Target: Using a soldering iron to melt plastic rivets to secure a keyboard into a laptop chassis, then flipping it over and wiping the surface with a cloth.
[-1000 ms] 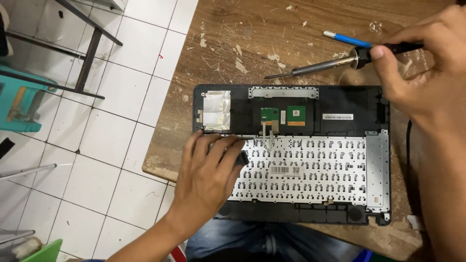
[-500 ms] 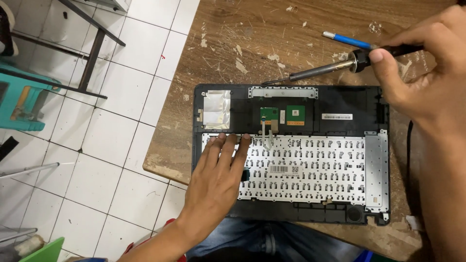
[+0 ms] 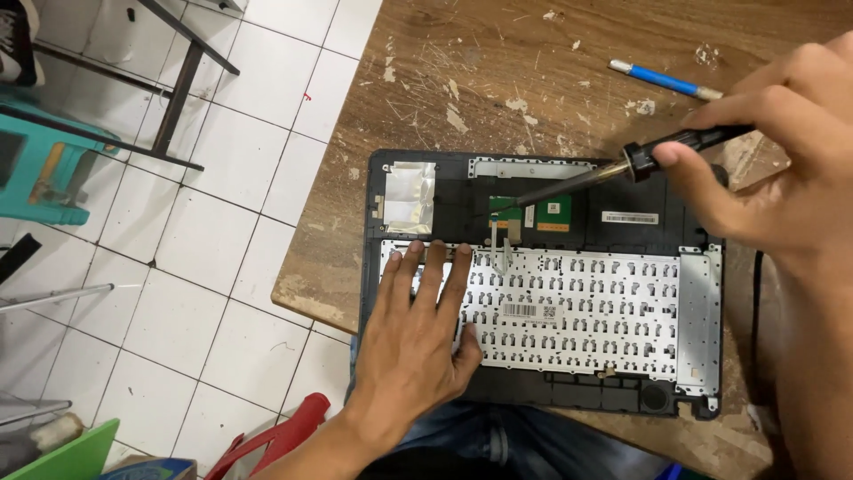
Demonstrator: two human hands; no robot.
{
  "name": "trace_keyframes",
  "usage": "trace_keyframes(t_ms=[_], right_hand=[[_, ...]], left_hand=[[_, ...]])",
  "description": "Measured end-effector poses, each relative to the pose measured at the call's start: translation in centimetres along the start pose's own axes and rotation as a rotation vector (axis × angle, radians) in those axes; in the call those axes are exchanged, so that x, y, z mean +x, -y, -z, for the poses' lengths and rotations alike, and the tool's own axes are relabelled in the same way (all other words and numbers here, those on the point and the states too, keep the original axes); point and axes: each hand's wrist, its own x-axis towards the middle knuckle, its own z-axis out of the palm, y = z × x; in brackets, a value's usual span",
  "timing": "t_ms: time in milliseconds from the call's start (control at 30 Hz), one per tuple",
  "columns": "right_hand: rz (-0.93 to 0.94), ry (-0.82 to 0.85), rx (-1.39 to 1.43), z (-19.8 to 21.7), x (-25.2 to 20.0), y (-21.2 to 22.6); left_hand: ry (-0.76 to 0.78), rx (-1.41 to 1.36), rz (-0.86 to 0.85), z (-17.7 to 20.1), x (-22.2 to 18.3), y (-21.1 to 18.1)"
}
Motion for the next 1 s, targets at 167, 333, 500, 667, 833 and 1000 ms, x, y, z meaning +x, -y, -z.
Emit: trace_keyframes(t_ms=[167, 333, 500, 667, 833, 1000], right_hand=[[0.089, 0.081, -0.135, 0.1, 1.0, 1.1], [0.105, 0.104, -0.197, -0.1, 1.8, 2.1], [0.163, 0.103, -0.32, -0.8, 2.0, 2.4], [0.168, 0.106, -0.366, -1.6, 1.7, 2.2], [0.179, 0.067, -0.319, -2.4, 1.4, 1.6], [0.154, 0.088, -0.269, -2.5, 1.6, 2.1]], left_hand=[[0.007, -0.01, 0.04, -1.0, -0.4, -0.1], [-0.02, -0.048, 0.037, -1.1, -0.6, 0.0], [-0.023, -0.073, 0.035, -1.2, -0.8, -0.1], [-0.033, -0.085, 0.02, -1.6, -1.0, 0.0], [-0.012, -0.079, 0.02, -1.9, -1.1, 0.1], [-0.044, -0.088, 0.007, -1.6, -1.0, 0.0]])
